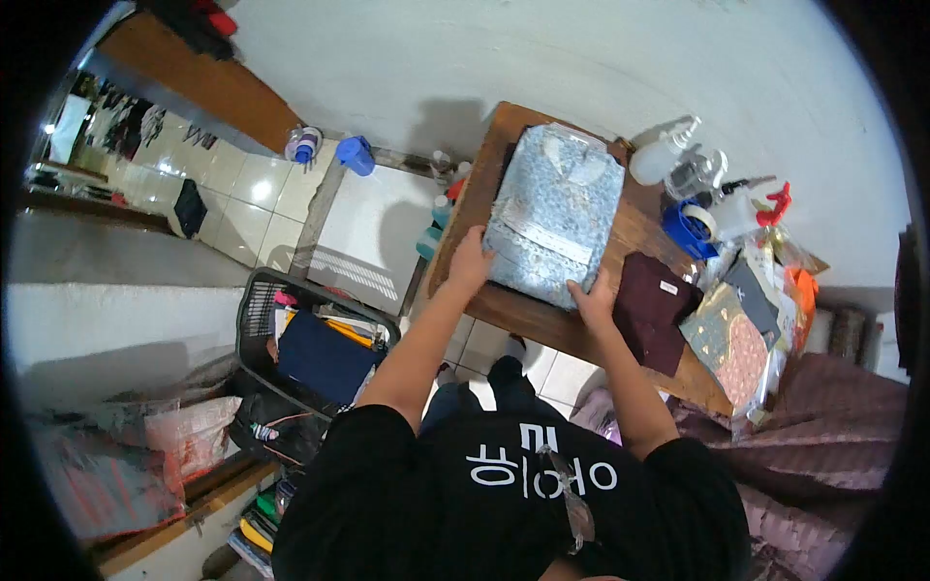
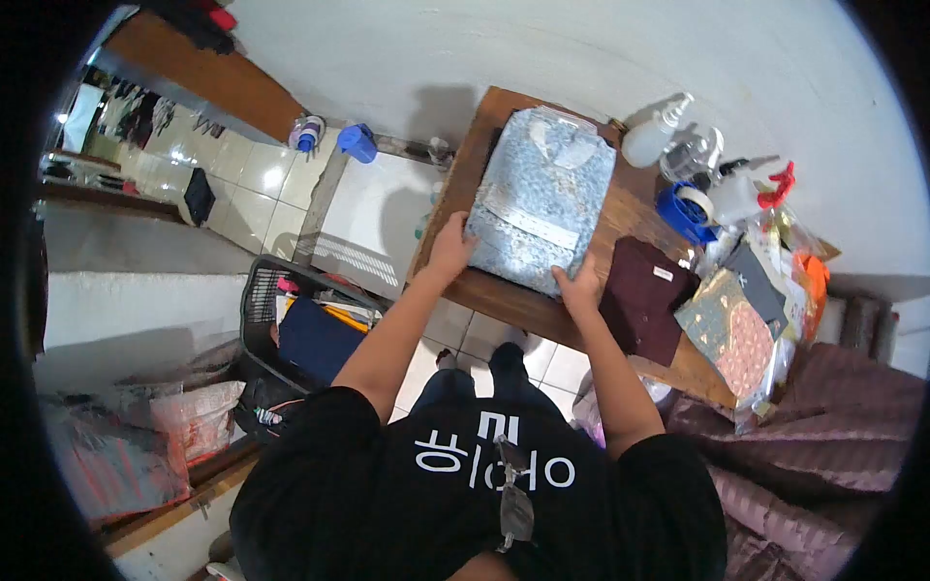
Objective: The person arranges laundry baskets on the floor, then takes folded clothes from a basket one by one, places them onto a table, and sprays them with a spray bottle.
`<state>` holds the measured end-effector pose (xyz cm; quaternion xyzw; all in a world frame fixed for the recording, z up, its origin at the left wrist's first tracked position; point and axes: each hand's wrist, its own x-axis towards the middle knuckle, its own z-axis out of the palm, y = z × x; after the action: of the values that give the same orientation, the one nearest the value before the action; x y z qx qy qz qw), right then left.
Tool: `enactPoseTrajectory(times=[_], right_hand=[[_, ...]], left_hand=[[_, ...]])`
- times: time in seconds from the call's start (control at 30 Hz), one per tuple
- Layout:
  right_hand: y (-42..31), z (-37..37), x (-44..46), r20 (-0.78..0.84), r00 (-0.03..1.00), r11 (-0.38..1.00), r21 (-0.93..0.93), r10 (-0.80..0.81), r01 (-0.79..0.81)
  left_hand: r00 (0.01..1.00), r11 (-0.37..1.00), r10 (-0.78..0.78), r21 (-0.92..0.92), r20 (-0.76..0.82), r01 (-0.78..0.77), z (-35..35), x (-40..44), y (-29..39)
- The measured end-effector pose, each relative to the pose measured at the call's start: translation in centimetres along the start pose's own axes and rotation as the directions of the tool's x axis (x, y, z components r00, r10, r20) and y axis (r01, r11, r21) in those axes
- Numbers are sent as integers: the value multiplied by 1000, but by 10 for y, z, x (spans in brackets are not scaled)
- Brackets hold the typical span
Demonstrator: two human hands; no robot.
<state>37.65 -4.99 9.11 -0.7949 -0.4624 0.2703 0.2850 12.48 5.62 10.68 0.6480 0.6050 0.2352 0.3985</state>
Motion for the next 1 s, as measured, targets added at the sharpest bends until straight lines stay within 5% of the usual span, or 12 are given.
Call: enactPoseTrajectory(times=[0.1,0.17,0.23,0.3,0.37,0.43,0.5,0.6,0.67,0.77,0.83,1.0], right_hand=[[-23,-18,-6,91,984,984,-109,153,-143],[-19,-15,-12,-35,999,992,-127,-12,7],[-60,-24,-30,-27,987,959,-232,161,-163],[-90,-16,-52,-129,968,954,-237,-217,182],[-139,1,-83,-31,938,923,-190,-346,335],[-143,52,-98,102,780,759,-179,-618,625],[-193,97,-135,194,596,617,72,-779,783],[-175,203,-167,505,504,680,259,-701,686],[-154,289,-186,710,478,802,208,-518,560],[-122,385,-206,792,484,901,182,-372,394],[-118,434,-218,805,524,925,78,-278,371],[-118,510,-237,829,558,999,4,-31,50]], left_hand=[[998,996,28,83,-48,-24,-9,-23,13],[993,996,61,67,-103,-54,-10,-36,-5],[992,999,44,17,-120,-42,-24,-59,-22],[988,996,57,-62,-140,-67,-48,-94,-35],[974,990,64,-109,-218,-90,-72,-129,-61],[938,986,72,-116,-340,-117,-94,-164,-97],[919,987,-84,-159,-384,23,-116,-201,-149],[823,933,-357,-128,-442,336,-138,-260,-247],[730,811,-578,-357,-365,464,-163,-302,-304],[586,625,-769,-489,-254,609,-171,-349,-373],[577,638,-768,-416,-279,648,-162,-370,-431],[498,432,-851,-763,-167,481,-136,-376,-514]])
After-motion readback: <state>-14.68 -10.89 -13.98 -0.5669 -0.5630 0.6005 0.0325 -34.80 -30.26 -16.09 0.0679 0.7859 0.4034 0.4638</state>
